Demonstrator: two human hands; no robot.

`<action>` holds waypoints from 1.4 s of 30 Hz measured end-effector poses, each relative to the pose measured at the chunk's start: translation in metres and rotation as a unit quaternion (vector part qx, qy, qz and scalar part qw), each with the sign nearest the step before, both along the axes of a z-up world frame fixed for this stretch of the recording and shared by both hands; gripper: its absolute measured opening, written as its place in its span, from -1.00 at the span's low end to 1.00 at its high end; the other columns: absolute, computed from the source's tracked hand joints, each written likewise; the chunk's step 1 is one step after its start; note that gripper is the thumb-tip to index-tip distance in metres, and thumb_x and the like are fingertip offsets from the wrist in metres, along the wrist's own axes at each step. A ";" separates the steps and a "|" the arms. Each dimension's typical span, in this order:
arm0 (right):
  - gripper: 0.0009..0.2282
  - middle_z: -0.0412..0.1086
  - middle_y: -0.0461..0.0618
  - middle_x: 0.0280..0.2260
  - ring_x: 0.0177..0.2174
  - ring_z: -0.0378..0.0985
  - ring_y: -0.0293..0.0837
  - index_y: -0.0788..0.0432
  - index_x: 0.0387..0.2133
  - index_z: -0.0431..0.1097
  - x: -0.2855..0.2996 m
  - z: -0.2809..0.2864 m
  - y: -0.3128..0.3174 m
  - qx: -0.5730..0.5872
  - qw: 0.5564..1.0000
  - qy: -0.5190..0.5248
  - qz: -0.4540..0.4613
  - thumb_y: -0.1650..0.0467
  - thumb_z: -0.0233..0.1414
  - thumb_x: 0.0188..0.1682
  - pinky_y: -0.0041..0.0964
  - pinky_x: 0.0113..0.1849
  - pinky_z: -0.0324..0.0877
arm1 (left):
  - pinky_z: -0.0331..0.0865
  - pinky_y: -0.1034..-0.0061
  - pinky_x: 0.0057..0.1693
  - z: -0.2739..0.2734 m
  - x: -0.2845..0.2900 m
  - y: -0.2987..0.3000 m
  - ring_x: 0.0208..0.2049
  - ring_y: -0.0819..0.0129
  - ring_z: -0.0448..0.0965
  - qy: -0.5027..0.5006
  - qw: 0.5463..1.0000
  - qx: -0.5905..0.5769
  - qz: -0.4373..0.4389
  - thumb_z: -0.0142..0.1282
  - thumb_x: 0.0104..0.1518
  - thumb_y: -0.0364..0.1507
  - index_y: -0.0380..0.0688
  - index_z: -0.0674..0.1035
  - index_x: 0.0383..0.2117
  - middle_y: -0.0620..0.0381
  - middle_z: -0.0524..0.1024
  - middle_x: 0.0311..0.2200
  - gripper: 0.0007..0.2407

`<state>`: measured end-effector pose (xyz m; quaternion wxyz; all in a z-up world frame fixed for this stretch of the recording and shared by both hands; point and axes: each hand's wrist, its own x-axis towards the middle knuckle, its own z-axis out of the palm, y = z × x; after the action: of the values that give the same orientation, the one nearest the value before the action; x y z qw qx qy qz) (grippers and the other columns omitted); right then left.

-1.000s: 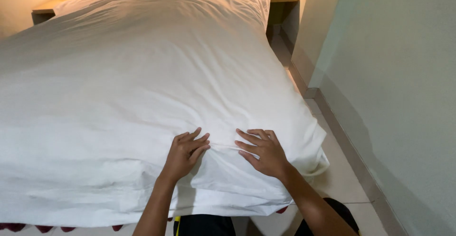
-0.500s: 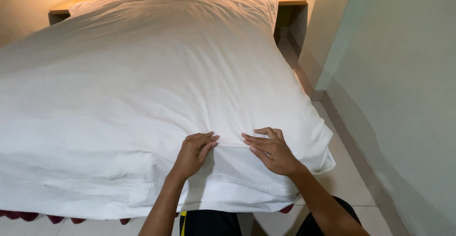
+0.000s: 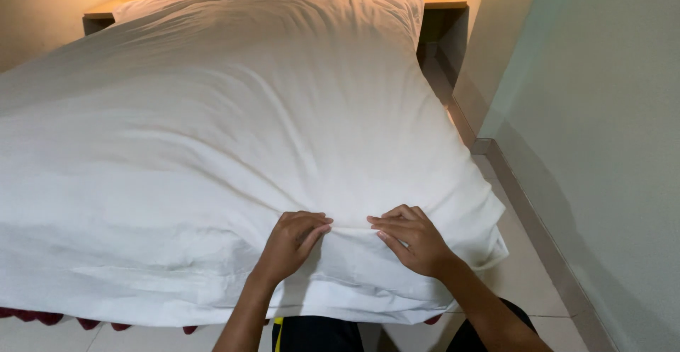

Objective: The person spreads a white bedsheet over a mattress, smoothing it out and tucking the edges under the mattress by hand. They work around the bed to ensure the sheet is tight and wrinkle-free.

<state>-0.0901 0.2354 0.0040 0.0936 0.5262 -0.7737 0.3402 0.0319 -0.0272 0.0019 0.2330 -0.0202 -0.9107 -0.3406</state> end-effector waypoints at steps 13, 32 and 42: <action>-0.52 0.41 -0.15 0.15 0.03 0.41 -0.06 0.12 -0.01 0.50 0.014 0.022 -0.060 0.040 0.994 0.085 0.060 0.16 0.28 -0.16 -0.16 0.02 0.32 | 0.26 0.27 0.24 -0.006 0.027 -0.053 0.28 0.23 0.38 0.047 0.987 -0.147 0.039 0.31 0.03 -0.35 0.01 0.76 -0.18 0.30 0.63 0.05 -0.77; -0.69 0.42 -0.21 0.16 0.15 0.35 -0.04 0.05 0.02 0.51 -0.017 0.012 -0.098 0.091 0.991 0.037 0.087 0.25 0.06 0.06 -0.09 0.08 0.23 | 0.37 0.31 0.12 0.010 0.030 -0.063 -0.03 0.14 0.62 0.073 0.993 -0.063 0.067 0.17 0.19 -0.41 -0.13 0.73 -0.17 0.07 0.71 -0.14 -0.82; -0.37 -0.19 -0.01 0.44 0.39 -0.15 0.08 -0.02 0.35 0.09 -0.145 0.016 -0.161 0.259 0.962 -0.009 -0.090 -0.04 -0.19 0.07 -0.03 0.28 -0.05 | 0.22 0.24 0.43 0.013 -0.079 -0.163 0.33 0.01 0.36 -0.080 0.959 -0.212 0.172 0.05 0.29 -0.09 -0.10 0.58 -0.04 -0.17 0.32 0.32 -0.64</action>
<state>-0.2352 0.0744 0.0204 -0.0222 0.4577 -0.8803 0.1227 -0.0471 -0.1906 0.0151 0.2051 0.1148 -0.9674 -0.0948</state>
